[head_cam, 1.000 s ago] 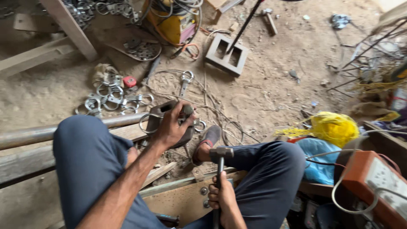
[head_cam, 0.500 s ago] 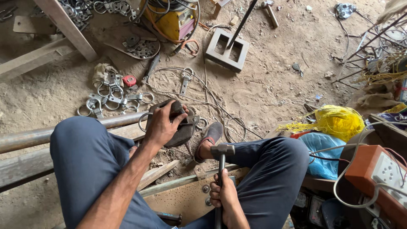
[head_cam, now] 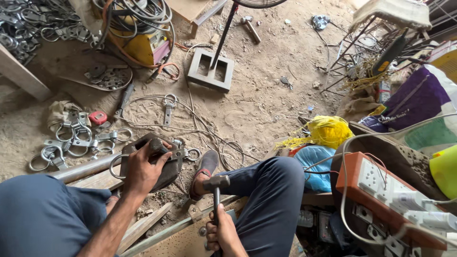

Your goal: The person picks up metal clips from a pile on the floor and places them into a metal assembly jig before using a hammer to tap them into place.

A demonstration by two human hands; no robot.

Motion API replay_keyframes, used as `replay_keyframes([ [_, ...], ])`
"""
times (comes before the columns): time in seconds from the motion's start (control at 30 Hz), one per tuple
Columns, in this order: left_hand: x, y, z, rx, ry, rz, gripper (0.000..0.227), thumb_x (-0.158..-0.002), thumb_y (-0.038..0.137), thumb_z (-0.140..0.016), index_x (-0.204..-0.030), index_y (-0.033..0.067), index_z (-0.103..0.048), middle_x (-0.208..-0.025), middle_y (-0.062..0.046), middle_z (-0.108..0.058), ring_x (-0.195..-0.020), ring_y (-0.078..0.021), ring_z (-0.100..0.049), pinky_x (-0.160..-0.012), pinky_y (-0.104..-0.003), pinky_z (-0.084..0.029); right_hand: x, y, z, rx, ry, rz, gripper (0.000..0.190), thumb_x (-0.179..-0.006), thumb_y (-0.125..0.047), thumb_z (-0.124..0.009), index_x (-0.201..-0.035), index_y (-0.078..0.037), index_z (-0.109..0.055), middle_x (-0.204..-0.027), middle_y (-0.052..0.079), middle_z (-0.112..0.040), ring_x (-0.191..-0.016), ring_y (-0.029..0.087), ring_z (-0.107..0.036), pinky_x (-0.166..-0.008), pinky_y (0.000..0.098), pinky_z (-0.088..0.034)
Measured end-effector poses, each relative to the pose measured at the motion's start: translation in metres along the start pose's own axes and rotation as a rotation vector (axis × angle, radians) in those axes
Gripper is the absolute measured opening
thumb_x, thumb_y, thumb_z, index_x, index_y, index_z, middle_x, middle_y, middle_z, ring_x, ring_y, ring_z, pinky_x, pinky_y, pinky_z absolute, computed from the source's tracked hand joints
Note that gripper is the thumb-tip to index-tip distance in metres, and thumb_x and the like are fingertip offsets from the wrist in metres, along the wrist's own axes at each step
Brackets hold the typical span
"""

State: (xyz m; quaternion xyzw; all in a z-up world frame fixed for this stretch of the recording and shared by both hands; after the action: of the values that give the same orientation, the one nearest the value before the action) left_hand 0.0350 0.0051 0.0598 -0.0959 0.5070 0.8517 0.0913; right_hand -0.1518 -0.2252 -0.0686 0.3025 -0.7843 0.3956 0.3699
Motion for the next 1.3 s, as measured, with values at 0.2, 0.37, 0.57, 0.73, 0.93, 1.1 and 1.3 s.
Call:
replay_keyframes([
  [0.2, 0.003, -0.017, -0.01, -0.039, -0.005, -0.043, 0.019, -0.093, 0.024, -0.072, -0.11, 0.0139, -0.071, -0.093, -0.006, -0.079, -0.075, -0.019, -0.077, -0.06, -0.033, -0.062, 0.011, -0.006, -0.009, 0.012, 0.031, 0.017, 0.048, -0.104, -0.064, -0.036, -0.094, -0.017, -0.043, -0.059, -0.005, -0.027, -0.041, 0.007, -0.019, -0.037, 0.0249, -0.019],
  [0.37, 0.007, -0.035, -0.019, -0.138, -0.086, 0.148, 0.02, -0.096, 0.028, -0.07, -0.111, 0.0155, -0.073, -0.082, -0.005, -0.078, -0.048, -0.019, -0.066, -0.041, -0.033, -0.054, 0.012, -0.008, -0.012, 0.024, 0.083, -0.022, 0.049, -0.104, -0.063, -0.035, -0.095, -0.016, -0.043, -0.059, -0.005, -0.027, -0.042, 0.007, -0.02, -0.037, 0.0253, -0.019],
  [0.57, 0.004, -0.03, -0.024, -0.07, -0.044, 0.0, 0.02, -0.097, 0.024, -0.069, -0.112, 0.0101, -0.069, -0.084, -0.009, -0.074, -0.06, -0.0226, -0.07, -0.049, -0.038, -0.054, 0.011, -0.01, -0.009, 0.04, 0.084, 0.005, 0.049, -0.103, -0.064, -0.036, -0.093, -0.016, -0.043, -0.058, -0.005, -0.026, -0.042, 0.007, -0.02, -0.037, 0.0253, -0.019],
  [0.73, 0.003, -0.029, -0.024, -0.145, -0.007, -0.122, 0.023, -0.092, 0.022, -0.077, -0.101, 0.0052, -0.065, -0.087, -0.018, -0.071, -0.084, -0.0404, -0.07, -0.069, -0.052, -0.055, 0.011, -0.004, 0.003, 0.092, 0.124, 0.028, 0.048, -0.099, -0.065, -0.041, -0.094, -0.017, -0.046, -0.059, -0.004, -0.032, -0.043, 0.008, -0.025, -0.038, 0.0263, -0.022],
  [0.93, -0.001, -0.03, -0.023, -0.262, -0.078, -0.285, 0.03, -0.085, 0.026, -0.078, -0.105, 0.0052, -0.068, -0.081, -0.009, -0.072, -0.078, -0.0301, -0.072, -0.073, -0.053, -0.054, 0.004, -0.006, 0.004, 0.059, 0.095, 0.014, 0.046, -0.102, -0.061, -0.04, -0.094, -0.016, -0.047, -0.059, -0.005, -0.029, -0.043, 0.007, -0.023, -0.037, 0.0247, -0.019],
  [1.1, 0.0, -0.043, -0.025, -0.008, -0.12, -0.13, 0.02, -0.09, 0.023, -0.076, -0.104, 0.0104, -0.068, -0.095, -0.007, -0.075, -0.087, -0.024, -0.074, -0.074, -0.04, -0.064, 0.008, -0.008, 0.0, 0.03, 0.069, -0.006, 0.047, -0.102, -0.06, -0.037, -0.092, -0.015, -0.046, -0.057, -0.005, -0.027, -0.041, 0.007, -0.02, -0.036, 0.0254, -0.018],
  [1.3, 0.003, -0.055, -0.032, -0.141, -0.187, -0.106, 0.027, -0.091, 0.021, -0.076, -0.112, 0.0087, -0.064, -0.095, -0.011, -0.074, -0.09, -0.0263, -0.072, -0.071, -0.036, -0.063, 0.018, -0.015, -0.013, 0.08, 0.128, -0.01, 0.047, -0.104, -0.058, -0.035, -0.093, -0.014, -0.046, -0.058, -0.004, -0.027, -0.042, 0.008, -0.022, -0.037, 0.0253, -0.018],
])
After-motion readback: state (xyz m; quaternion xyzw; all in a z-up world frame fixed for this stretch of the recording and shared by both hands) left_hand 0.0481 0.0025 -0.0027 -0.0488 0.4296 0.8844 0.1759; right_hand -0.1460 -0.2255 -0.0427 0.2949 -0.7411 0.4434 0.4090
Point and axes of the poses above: each hand's wrist, its own x-axis away from the middle knuckle, its own z-axis out of the back of the hand, y = z × x, the point moved 4 cm from there along -x, towards the middle knuckle
